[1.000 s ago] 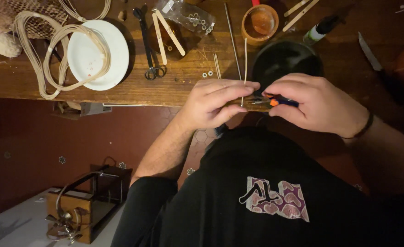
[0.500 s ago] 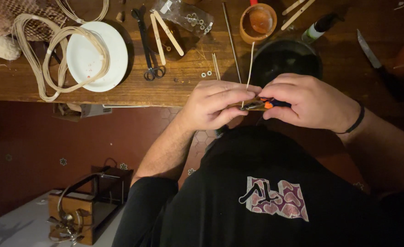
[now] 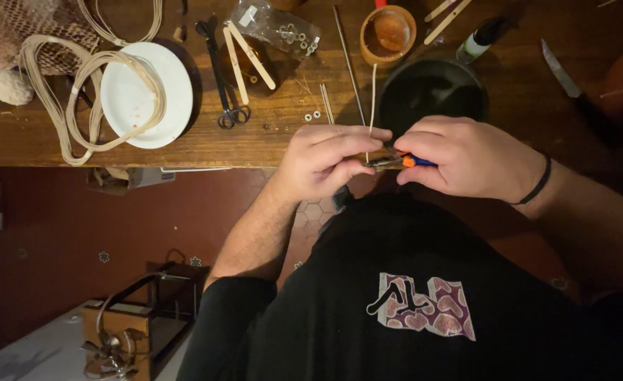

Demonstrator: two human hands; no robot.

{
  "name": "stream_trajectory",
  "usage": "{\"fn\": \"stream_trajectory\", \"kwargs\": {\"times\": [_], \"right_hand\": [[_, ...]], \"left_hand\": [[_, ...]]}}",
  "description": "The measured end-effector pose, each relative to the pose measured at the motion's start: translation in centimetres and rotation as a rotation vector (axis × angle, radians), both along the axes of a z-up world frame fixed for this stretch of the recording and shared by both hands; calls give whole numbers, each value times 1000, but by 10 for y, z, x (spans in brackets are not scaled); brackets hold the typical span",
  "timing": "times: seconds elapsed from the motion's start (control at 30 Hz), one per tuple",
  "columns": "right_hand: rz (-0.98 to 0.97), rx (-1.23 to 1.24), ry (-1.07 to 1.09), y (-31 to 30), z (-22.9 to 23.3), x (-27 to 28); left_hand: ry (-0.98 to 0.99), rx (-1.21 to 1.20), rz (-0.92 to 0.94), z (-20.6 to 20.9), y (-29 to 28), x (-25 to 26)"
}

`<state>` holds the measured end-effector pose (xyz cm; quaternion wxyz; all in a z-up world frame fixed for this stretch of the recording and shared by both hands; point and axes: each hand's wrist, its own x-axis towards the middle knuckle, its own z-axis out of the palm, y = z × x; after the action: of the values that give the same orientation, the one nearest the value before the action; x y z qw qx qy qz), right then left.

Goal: Attaching metal tabs to candle wicks using glue and pliers at a workbench

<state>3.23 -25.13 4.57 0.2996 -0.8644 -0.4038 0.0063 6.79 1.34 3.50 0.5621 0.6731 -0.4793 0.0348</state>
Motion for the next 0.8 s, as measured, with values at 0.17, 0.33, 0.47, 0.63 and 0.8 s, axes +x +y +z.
{"fn": "stream_trajectory", "kwargs": {"times": [0.17,0.33,0.47,0.63,0.8], "right_hand": [[-24,2,4,-1,-7,-2],[-30,138,-13,-2,-12,-3],[-39,135,-24,-5,-16,-5],[-20,104,-35,-1,7,-3],[-151,259,228,-29,-14,-12]], "left_hand": [[10,-19,5,-1,-6,-1],[66,-194,78,-1,-17,-4],[66,-189,79,-5,-17,-5],[118,-192,52,-11,-18,-7],[180,-223,0,-27,-14,-14]]}}
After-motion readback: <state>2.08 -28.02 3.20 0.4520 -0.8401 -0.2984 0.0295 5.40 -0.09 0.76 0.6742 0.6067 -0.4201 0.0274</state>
